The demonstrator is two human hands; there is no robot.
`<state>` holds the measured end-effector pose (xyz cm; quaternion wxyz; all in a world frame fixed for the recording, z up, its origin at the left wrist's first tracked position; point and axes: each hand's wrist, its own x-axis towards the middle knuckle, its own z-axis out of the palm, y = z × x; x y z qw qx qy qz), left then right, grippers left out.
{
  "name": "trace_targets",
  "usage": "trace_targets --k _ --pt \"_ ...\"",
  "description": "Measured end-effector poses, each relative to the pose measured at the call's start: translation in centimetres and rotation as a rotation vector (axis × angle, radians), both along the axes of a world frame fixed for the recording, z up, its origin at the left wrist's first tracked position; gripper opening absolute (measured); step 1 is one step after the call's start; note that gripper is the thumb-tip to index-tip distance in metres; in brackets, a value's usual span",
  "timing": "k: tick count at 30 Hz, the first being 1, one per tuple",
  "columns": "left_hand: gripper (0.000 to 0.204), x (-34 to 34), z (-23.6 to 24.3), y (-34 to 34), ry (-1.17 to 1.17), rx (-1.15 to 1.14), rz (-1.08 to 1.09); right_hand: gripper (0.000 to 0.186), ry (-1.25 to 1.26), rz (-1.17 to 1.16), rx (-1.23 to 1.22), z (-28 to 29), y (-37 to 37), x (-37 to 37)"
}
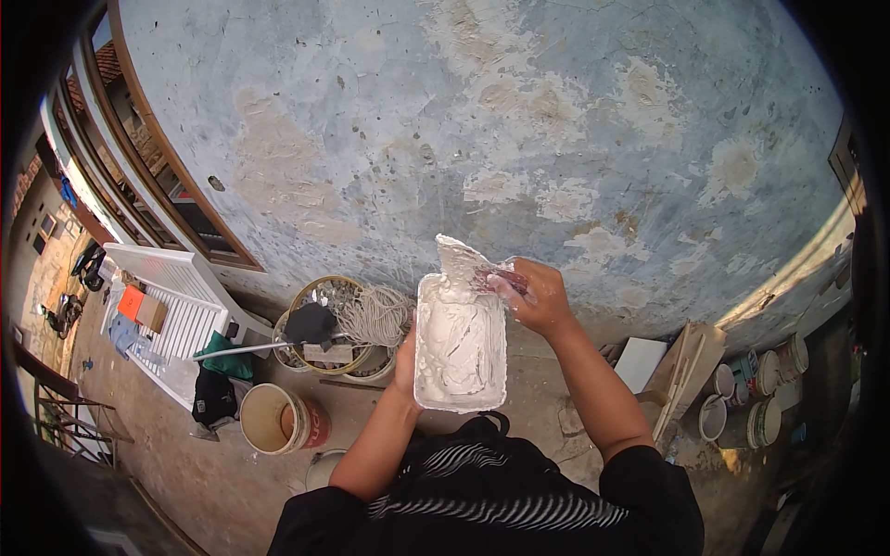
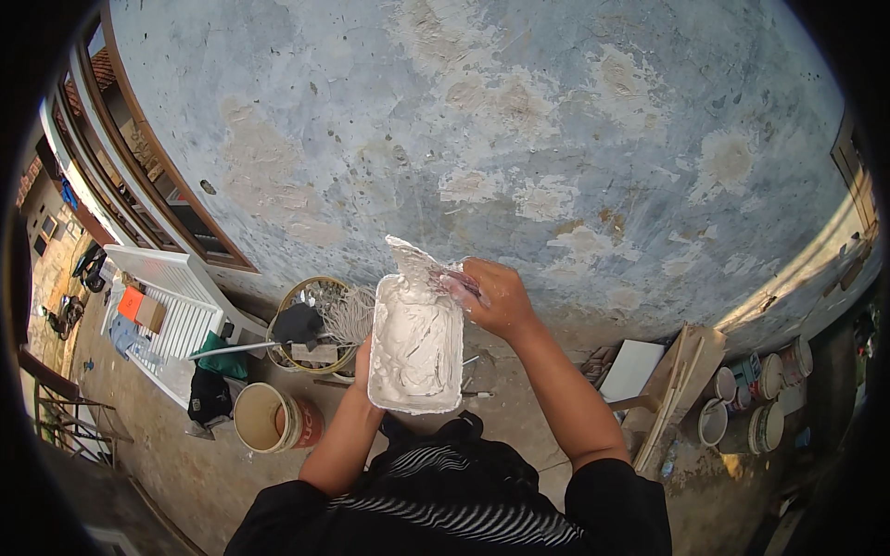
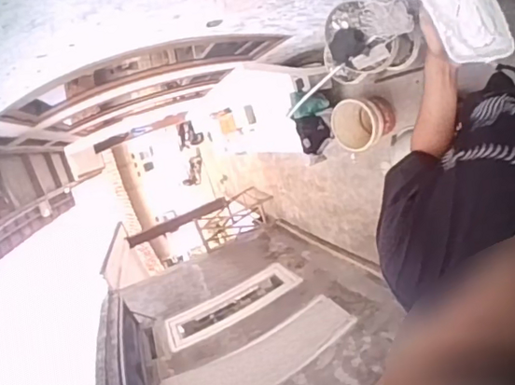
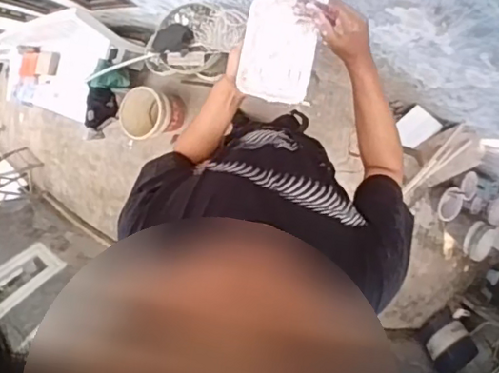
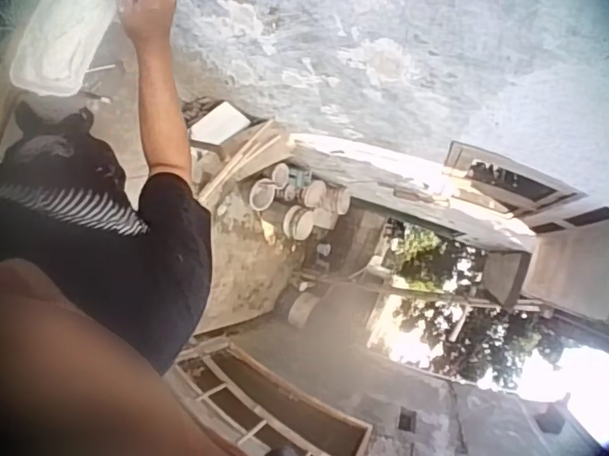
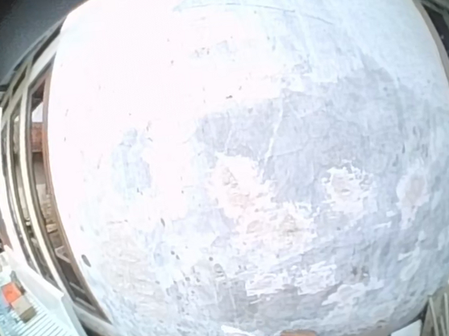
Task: Mixing and applying wall filler or plaster to a surface using a scraper.
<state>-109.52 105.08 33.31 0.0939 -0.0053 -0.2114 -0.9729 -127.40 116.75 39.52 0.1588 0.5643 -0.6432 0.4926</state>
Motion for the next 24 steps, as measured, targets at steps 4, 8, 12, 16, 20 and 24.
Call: trace_targets --k 4,8,12,16,20,24 --pt "0.065 0.0 0.1 -0.1 -0.055 -0.057 -0.017 0.015 0.045 0.071 0.065 0.6 -0.3 0.0" --pt "0.064 0.1 0.4 -0.2 -0.087 -0.059 -0.1 0.015 0.1 0.067 0.135 0.7 -0.6 -0.2" --pt "0.063 0.1 0.6 -0.6 -0.15 -0.069 -0.126 0.012 -0.039 0.108 0.022 0.2 -1.0 -0.8" --pt "0.061 0.0 0.4 -0.8 -0.172 -0.062 -0.126 0.014 -0.472 0.267 0.263 1.2 -0.9 -1.4" --pt "0.059 0.0 0.3 -0.8 -0.147 0.054 -0.149 0.015 -0.547 0.365 0.338 1.9 -0.7 -1.5" --pt "0.056 -0.3 -0.1 -0.9 -0.052 0.091 -0.206 0.015 -0.48 0.404 0.404 2.4 -1.1 -2.2"
